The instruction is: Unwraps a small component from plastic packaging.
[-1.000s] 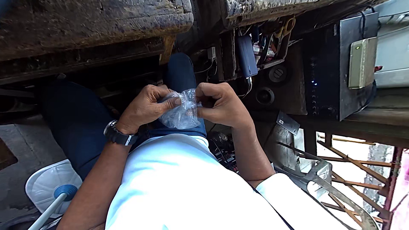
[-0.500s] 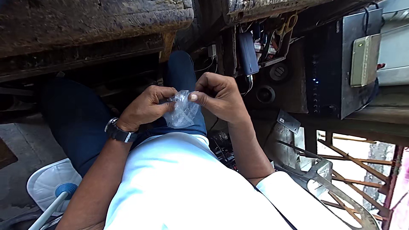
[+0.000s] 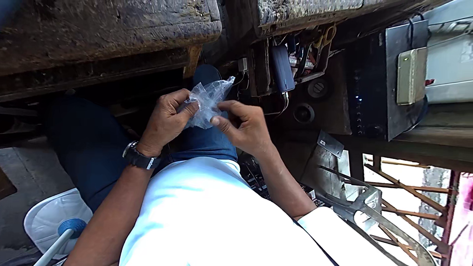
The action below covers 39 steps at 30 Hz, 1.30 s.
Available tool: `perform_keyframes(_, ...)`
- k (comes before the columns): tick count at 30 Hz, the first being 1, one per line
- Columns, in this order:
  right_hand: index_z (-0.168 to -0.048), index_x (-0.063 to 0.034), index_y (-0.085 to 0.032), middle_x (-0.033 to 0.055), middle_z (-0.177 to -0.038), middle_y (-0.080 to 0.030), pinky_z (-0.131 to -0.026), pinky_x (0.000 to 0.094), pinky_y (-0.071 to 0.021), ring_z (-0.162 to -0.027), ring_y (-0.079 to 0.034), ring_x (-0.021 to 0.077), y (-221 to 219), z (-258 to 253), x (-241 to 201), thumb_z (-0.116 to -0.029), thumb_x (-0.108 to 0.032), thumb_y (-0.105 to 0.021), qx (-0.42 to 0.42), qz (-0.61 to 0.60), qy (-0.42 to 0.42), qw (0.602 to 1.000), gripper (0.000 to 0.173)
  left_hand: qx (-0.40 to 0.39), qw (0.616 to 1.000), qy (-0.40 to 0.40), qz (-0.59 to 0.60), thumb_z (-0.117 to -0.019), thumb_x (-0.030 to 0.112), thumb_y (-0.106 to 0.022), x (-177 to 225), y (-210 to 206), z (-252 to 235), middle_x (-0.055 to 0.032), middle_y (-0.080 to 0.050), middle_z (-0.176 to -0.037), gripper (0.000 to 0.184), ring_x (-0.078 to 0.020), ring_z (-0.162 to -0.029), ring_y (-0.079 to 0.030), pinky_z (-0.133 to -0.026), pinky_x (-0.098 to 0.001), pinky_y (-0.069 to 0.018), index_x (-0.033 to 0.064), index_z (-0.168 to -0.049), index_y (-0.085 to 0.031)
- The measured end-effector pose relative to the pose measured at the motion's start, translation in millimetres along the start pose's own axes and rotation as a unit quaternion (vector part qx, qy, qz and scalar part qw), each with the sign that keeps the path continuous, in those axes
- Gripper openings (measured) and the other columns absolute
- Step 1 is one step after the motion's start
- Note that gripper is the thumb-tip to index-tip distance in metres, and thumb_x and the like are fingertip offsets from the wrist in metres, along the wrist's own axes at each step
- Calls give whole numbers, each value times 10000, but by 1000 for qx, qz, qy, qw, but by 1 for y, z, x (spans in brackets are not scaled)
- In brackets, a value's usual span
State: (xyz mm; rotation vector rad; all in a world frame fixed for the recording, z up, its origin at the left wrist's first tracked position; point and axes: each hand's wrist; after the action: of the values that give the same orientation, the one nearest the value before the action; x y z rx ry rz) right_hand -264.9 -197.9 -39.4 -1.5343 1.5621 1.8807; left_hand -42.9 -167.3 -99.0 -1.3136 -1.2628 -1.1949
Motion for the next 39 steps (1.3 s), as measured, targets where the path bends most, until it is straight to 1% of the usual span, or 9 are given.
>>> perform_keyframes(4,-882,-60,-714,-14,-640,-576,-465,246,-396,-509,-469,65,-4,6,4,-933,-263,-774,7,42,-14,999,218,20,1000,11,12,-1030,108,-595,2,-2,1,-38,-705,-951,140,-84,-865,-683,-805,-257,-588,13,-1094,-676)
perform_keyframes(9,-676,-84,-632,-13,-542,-482,-465,321,-353,-480,-441,101,0,0,12,-1068,-338,-555,-32,-17,-71,997,473,38,999,0,8,-1031,115,-598,-2,-5,1,-38,-710,-963,146,-91,-876,-686,-820,-267,-588,19,-1093,-687)
perform_keyframes(13,-947,-81,-753,-26,-593,-549,-463,290,-390,-482,-443,86,-6,2,15,-957,-256,-738,-17,15,-84,996,176,63,998,15,5,-1039,120,-586,3,-8,1,-39,-709,-951,151,-99,-867,-683,-807,-278,-588,22,-1090,-688)
perform_keyframes(17,-1107,-95,-669,-22,-557,-446,-395,292,-332,-422,-376,114,-14,10,7,-905,-171,-782,25,57,-70,996,243,62,998,20,16,-1034,105,-586,5,-9,2,-46,-706,-949,149,-103,-859,-679,-801,-276,-584,14,-1092,-689)
perform_keyframes(20,-1177,-91,-726,-13,-620,-568,-473,336,-432,-489,-476,118,-18,5,14,-925,-188,-751,38,117,-17,992,271,47,999,19,20,-1040,103,-574,5,-9,3,-44,-708,-950,154,-103,-864,-683,-805,-277,-588,16,-1100,-686)
perform_keyframes(23,-1118,-95,-762,4,-756,-689,-559,347,-500,-581,-566,109,-16,0,20,-961,-187,-705,27,133,23,990,191,16,1000,6,19,-1044,98,-563,6,-9,3,-42,-705,-950,156,-95,-865,-680,-804,-267,-585,14,-1100,-682)
perform_keyframes(28,-1040,43,-732,56,-794,-697,-526,211,-474,-586,-543,45,16,-10,12,-932,-29,-719,-28,-132,15,991,130,20,1000,-19,-13,-1042,106,-578,0,0,4,-28,-700,-959,144,-74,-887,-674,-837,-259,-578,14,-1093,-675)
perform_keyframes(32,-1041,61,-676,66,-836,-675,-592,227,-513,-670,-593,72,26,-16,5,-982,1,-604,73,-166,16,983,110,37,999,-24,-26,-1038,109,-583,-2,-1,4,-18,-692,-949,132,-64,-884,-665,-833,-251,-570,23,-1073,-676)
perform_keyframes(39,-1021,-59,-712,-14,-624,-548,-478,323,-428,-502,-466,103,-7,-4,13,-914,-403,-776,76,41,-32,996,366,42,998,-19,-36,-1046,122,-575,10,-7,5,-21,-690,-951,141,-76,-874,-668,-812,-251,-576,29,-1090,-671)
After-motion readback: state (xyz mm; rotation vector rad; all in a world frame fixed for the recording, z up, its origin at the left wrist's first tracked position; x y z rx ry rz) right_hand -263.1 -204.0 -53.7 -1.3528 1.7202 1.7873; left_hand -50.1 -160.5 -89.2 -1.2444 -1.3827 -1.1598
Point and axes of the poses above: each hand's wrist, its own z-axis away from the middle knuckle, its own y-axis out of the back of the hand, x = y × z
